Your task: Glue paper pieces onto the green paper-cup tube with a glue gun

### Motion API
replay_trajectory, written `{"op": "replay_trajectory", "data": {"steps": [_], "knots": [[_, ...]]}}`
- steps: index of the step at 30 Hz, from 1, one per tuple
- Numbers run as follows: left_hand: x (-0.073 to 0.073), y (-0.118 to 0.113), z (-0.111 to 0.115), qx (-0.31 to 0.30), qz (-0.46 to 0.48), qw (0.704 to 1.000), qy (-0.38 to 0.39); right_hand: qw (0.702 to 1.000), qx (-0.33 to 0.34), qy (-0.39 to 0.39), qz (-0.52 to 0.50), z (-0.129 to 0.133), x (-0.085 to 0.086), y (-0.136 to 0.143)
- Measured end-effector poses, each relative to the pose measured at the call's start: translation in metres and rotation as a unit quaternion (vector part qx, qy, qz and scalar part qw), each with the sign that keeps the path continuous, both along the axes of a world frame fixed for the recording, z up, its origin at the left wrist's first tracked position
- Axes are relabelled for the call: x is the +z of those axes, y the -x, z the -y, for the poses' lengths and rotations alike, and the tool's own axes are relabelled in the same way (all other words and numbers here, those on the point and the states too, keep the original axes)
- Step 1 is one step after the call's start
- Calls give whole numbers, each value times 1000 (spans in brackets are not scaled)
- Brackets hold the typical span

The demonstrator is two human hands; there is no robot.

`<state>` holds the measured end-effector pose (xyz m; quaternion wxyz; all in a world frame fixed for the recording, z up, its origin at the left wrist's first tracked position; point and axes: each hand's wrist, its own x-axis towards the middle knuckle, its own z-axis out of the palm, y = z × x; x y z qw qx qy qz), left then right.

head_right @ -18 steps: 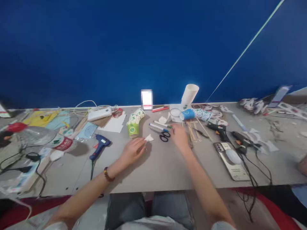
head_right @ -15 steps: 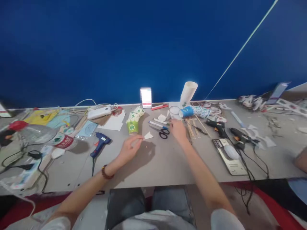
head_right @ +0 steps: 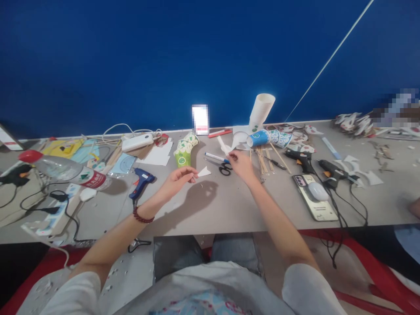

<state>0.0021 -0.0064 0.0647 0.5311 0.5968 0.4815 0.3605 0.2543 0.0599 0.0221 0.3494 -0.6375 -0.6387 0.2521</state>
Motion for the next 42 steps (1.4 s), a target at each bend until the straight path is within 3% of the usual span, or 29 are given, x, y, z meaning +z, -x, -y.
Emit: {"op": "replay_trajectory", "data": {"steps": [3,6,8,12,16,21,26,30,32,34,37,39,42], "knots": [[11,-3,9,-59,-111,989,-81,963,63,108,-239,32,15,18],[15,-8,18,-114,-201,959,-164,913,151,167,-339,65,30,39],[13,-11,22,-138,-262,932,-210,896,182,172,-366,80,36,48],[8,-12,28,-171,-374,857,-310,893,194,145,-379,94,35,56],[9,-11,42,-156,-443,797,-379,894,178,143,-384,102,30,61],[14,-10,76,-120,-458,734,-487,862,219,179,-421,126,36,62],[17,-7,100,-178,-425,748,-477,881,303,164,-326,155,49,54],[22,-3,108,-224,-371,767,-474,878,397,97,-250,166,57,40],[25,6,111,-223,-363,774,-469,889,357,40,-284,161,63,18],[26,20,112,-229,-365,781,-453,899,195,-49,-389,148,68,-12],[18,40,104,-225,-392,791,-412,914,34,-147,-377,123,65,-48],[5,43,90,-211,-436,785,-386,931,17,-137,-339,108,54,-48],[-22,29,60,-191,-461,772,-394,955,75,-27,-285,89,28,-12]]}}
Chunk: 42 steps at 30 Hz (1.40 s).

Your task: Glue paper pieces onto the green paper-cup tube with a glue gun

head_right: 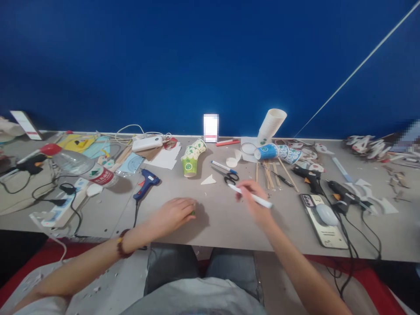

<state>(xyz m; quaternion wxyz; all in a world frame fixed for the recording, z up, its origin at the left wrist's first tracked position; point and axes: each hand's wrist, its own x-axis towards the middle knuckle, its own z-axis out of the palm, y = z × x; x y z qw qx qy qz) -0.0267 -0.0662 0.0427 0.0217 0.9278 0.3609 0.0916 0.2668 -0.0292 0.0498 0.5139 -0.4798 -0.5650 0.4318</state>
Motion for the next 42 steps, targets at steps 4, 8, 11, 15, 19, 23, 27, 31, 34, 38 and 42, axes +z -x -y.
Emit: {"op": "replay_trajectory", "data": {"steps": [4,8,11,15,19,23,27,31,34,38,42], "knots": [[-29,-28,-36,16,4,1000,-5,992,94,37,74,-29,-33,56],[-36,-40,-53,30,-11,999,-18,978,109,-38,174,-57,-48,72],[-35,-40,-58,21,-12,999,-23,970,116,-59,204,-69,-52,71],[-40,-34,-59,11,21,999,-35,969,99,-71,214,-79,-59,71],[-53,-29,-52,15,61,997,-51,973,67,-74,210,-82,-64,72],[-59,-28,-44,31,62,996,-57,974,50,-64,212,-79,-65,69],[-56,-27,-45,46,75,995,-41,972,46,-74,219,-78,-66,66],[-54,-24,-50,57,82,994,-37,970,53,-79,223,-78,-67,66],[-54,-23,-51,55,76,995,-34,972,47,-81,215,-77,-67,66],[-52,-24,-53,62,76,995,-21,976,20,-69,205,-71,-66,69],[-48,-25,-54,62,79,995,-13,979,11,-56,197,-67,-67,73]]}}
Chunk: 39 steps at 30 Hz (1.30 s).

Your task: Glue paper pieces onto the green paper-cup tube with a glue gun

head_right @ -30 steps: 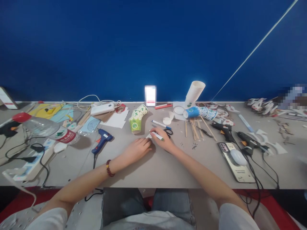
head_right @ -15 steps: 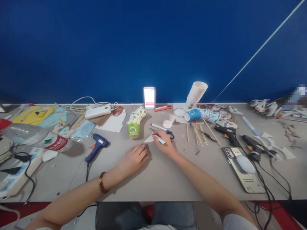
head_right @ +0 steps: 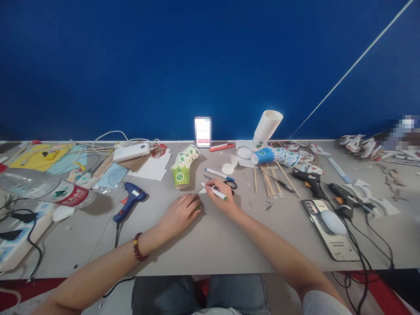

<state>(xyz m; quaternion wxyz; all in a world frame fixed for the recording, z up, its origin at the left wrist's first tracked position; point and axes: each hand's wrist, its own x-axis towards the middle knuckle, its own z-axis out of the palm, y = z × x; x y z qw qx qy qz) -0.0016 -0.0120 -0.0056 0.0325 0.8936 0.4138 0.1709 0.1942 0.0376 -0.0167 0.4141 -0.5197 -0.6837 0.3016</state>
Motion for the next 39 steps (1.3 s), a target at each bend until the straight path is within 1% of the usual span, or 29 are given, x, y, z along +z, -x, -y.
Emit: {"op": "replay_trajectory", "data": {"steps": [3,8,15,18,21,24,27,31,39], "knots": [[0,0,0,-2,1,1000,2,1000,-17,-16,-4,1,-2,1],[-3,1,0,-8,-2,1000,-15,999,28,-31,34,2,-1,0],[-4,2,1,-11,7,999,-29,995,50,-53,64,2,1,2],[-5,2,1,-10,-7,999,-35,995,46,-66,52,2,0,2],[-5,2,1,-4,-10,1000,-28,997,33,-71,11,4,2,2],[-3,1,1,-2,0,1000,-14,998,22,-45,-34,7,3,4],[-1,1,1,-1,0,1000,-10,998,18,8,-66,7,3,6],[0,1,0,3,1,1000,-4,995,-1,57,-78,5,2,7],[-1,2,0,-1,5,1000,-11,996,11,60,-67,4,2,7]]}}
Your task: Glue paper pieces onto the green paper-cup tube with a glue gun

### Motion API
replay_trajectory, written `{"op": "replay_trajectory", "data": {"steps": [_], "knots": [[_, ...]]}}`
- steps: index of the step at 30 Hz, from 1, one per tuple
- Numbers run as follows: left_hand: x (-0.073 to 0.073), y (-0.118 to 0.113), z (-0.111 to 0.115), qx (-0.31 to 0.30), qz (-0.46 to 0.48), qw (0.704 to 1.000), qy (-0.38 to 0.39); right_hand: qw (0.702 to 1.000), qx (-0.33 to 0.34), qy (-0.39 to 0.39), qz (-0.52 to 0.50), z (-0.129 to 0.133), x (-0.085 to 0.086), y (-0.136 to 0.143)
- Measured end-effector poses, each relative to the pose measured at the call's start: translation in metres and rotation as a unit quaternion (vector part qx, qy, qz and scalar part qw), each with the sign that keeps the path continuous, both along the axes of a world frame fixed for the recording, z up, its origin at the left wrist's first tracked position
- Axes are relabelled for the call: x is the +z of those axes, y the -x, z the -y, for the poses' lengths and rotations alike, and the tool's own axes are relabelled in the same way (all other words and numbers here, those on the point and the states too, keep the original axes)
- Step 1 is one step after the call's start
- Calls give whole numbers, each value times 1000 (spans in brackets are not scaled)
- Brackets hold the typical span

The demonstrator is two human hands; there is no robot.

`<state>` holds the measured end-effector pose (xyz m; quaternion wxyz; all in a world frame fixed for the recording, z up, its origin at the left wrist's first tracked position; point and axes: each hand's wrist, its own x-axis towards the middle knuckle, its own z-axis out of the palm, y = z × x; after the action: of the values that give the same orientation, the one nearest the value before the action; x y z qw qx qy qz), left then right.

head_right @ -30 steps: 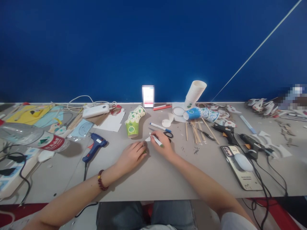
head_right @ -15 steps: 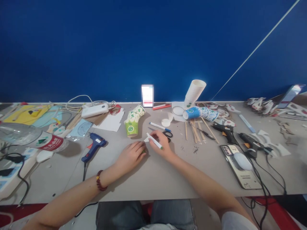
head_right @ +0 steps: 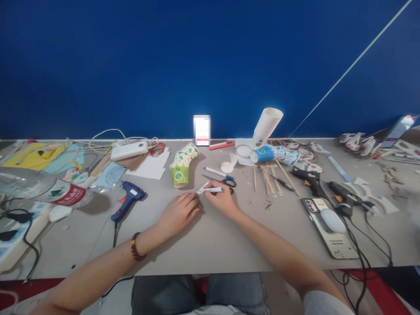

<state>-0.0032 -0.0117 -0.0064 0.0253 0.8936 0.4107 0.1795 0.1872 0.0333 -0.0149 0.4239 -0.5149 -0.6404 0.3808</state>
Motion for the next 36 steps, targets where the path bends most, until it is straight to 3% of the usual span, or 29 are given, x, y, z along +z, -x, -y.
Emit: {"op": "replay_trajectory", "data": {"steps": [36], "knots": [[-3,-1,-1,4,7,1000,16,1000,-5,17,-2,2,9,1]]}}
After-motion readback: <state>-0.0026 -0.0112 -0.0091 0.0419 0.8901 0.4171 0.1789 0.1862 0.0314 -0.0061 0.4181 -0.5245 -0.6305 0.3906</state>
